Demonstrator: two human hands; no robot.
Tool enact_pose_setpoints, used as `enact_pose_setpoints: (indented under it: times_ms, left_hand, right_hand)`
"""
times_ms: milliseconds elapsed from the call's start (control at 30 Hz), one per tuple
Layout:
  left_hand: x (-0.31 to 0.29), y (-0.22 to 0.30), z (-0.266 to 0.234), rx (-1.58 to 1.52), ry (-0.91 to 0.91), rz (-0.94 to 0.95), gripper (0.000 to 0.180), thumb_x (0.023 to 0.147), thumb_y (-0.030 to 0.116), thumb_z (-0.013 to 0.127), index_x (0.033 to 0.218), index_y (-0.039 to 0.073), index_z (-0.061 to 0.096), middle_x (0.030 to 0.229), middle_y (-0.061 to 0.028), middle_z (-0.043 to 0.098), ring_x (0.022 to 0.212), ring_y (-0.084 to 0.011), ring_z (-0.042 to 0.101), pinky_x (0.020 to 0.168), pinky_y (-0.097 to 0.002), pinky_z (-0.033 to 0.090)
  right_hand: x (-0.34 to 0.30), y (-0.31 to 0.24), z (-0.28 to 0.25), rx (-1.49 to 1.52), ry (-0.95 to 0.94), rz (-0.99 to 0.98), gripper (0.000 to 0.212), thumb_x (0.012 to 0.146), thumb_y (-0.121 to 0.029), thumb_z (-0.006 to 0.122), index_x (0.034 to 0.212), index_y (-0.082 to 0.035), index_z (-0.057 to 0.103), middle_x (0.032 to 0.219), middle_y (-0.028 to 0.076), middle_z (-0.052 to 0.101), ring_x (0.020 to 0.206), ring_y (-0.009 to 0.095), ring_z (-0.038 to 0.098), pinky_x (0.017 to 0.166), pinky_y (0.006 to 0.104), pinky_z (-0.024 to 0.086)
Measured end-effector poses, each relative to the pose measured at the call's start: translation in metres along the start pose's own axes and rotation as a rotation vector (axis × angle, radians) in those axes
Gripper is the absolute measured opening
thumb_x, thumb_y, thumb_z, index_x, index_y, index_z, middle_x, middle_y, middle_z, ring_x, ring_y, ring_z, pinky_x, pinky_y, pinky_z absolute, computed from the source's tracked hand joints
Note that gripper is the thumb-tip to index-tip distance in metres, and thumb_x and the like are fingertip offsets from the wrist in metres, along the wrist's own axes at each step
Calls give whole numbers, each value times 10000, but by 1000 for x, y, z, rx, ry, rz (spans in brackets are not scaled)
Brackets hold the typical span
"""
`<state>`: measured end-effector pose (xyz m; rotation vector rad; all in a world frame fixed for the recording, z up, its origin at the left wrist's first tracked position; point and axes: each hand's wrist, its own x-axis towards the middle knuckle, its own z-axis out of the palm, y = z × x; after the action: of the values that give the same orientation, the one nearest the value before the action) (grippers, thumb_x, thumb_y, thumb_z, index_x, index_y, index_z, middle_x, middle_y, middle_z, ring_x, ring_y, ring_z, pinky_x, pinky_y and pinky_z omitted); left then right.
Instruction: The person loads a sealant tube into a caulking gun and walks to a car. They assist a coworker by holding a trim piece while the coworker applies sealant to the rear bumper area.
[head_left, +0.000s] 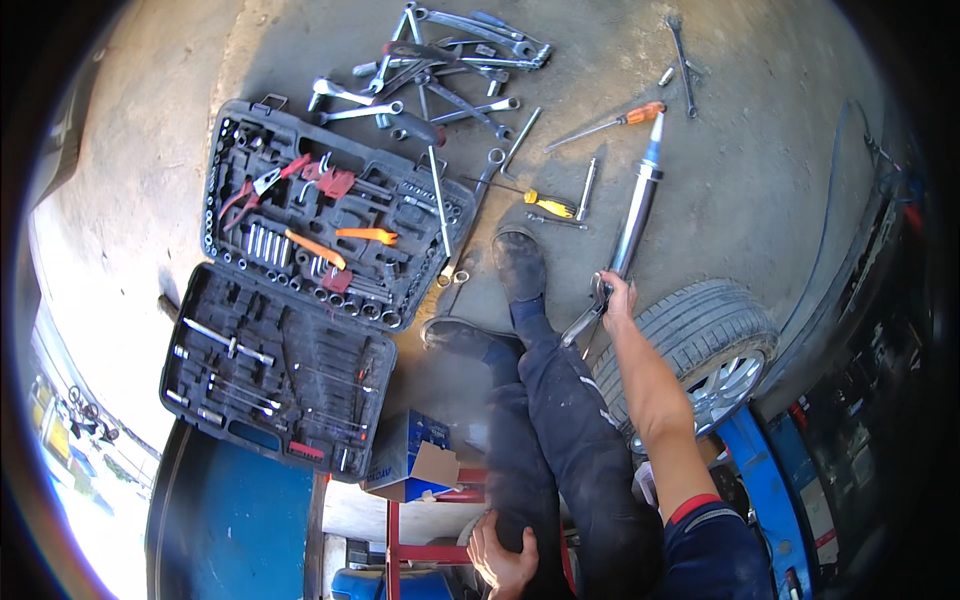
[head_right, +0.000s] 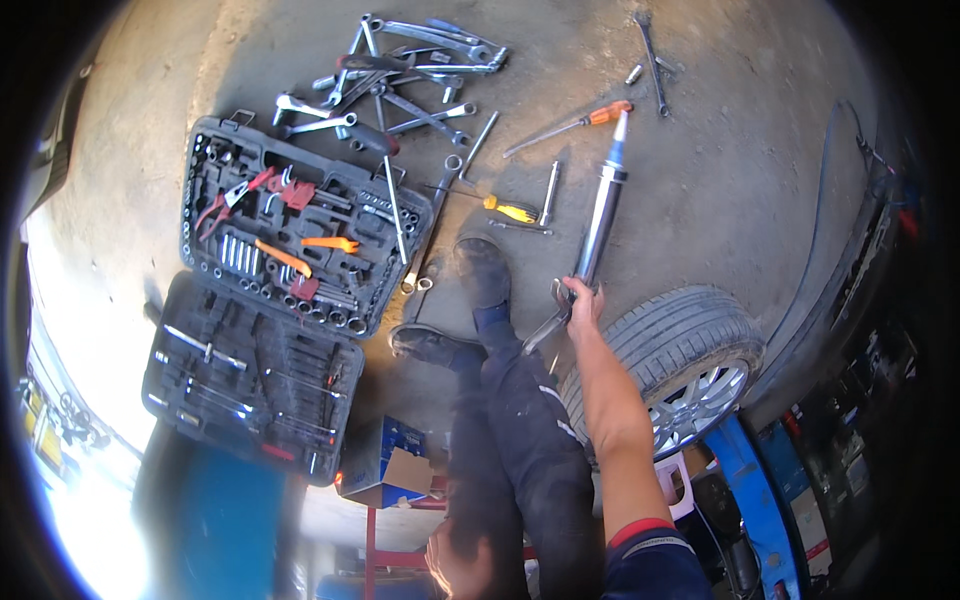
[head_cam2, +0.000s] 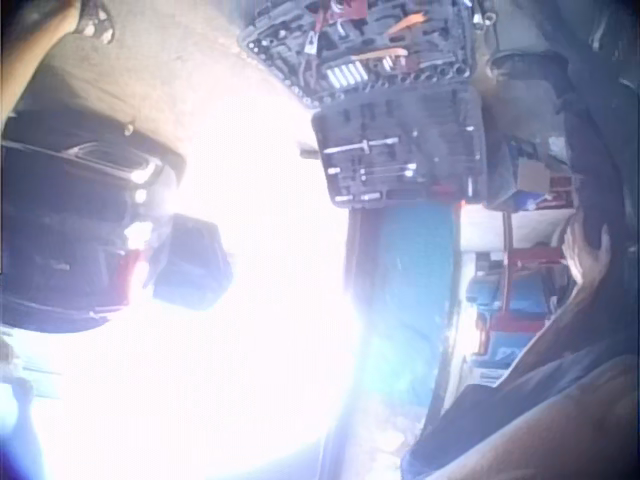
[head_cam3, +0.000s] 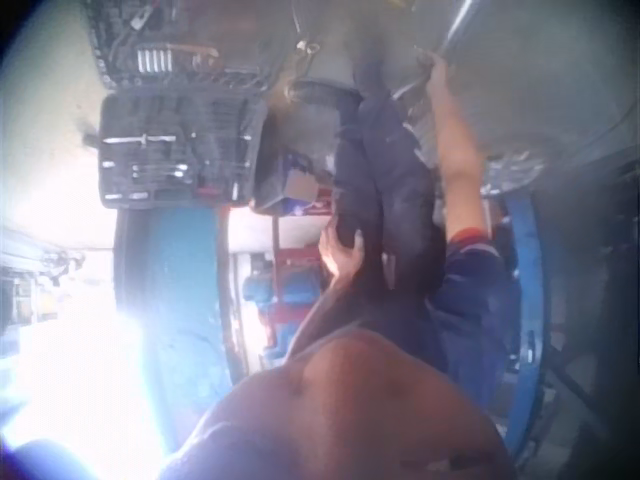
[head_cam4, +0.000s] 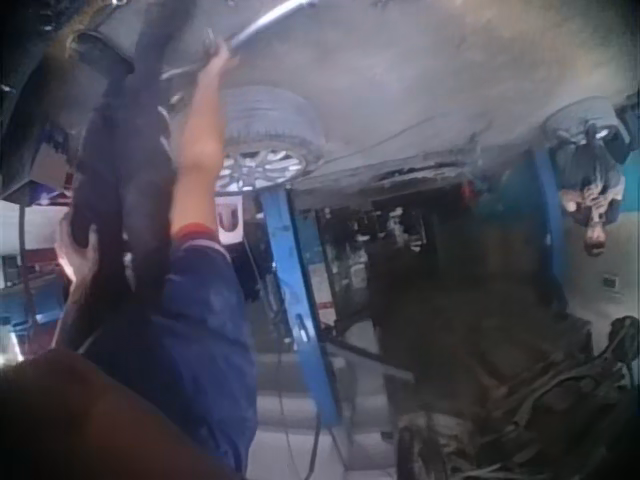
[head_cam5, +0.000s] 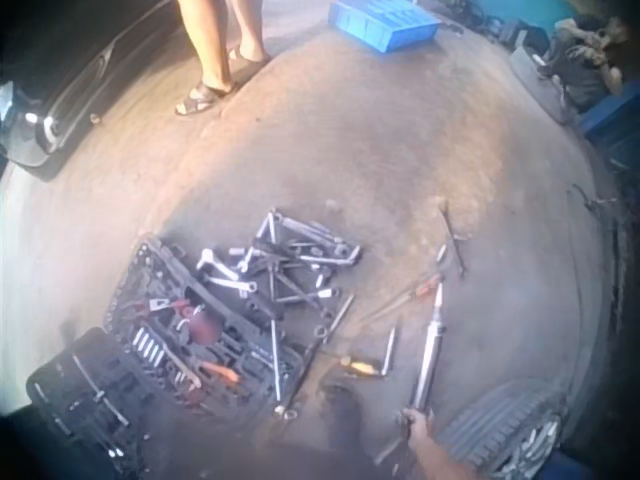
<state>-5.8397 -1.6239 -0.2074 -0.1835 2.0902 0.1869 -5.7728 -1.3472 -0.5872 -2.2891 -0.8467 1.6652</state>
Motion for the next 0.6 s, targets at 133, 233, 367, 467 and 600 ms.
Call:
enact_pose_setpoints:
  times_ms: [133,233,367,467,600]
  left_hand:
    - [5,2,-17,71,-23,52,541,765,286,669,1222,41,514,1136,-201,555,1051,-376,526,893,-464,419]
    - [8,-4,-23,84,-61,-8,587,756,298,690,1248,30,515,1183,-215,562,1106,-387,523,940,-472,412]
    - [15,-18,-21,82,-31,112,556,772,299,687,1221,6,538,1145,-231,592,1086,-394,544,954,-462,413]
    - [20,-32,-16,84,-19,104,554,778,307,687,1211,-7,542,1145,-240,593,1080,-407,545,953,-464,414]
    - [33,-46,-16,-2,-58,100,625,797,340,678,1267,-30,496,1236,-268,536,1172,-425,481,1020,-456,364]
  right_hand:
    - [18,21,-15,176,186,64,431,629,-150,747,1008,-46,570,902,73,580,753,185,587,607,345,501]
    - [23,33,-18,-19,271,140,402,667,-257,709,1003,-48,636,954,87,603,955,227,556,858,410,452]
    - [12,30,-10,-385,369,115,745,686,-333,777,1319,-74,481,1259,172,554,1214,321,473,1023,404,364]
    - [-30,8,-16,-730,277,89,703,745,-415,731,1314,-90,479,1258,212,554,1186,338,516,998,406,396]
    - [-136,-29,-44,-877,-61,4,902,775,-542,661,1418,-17,309,1316,273,485,1238,388,462,1034,437,367]
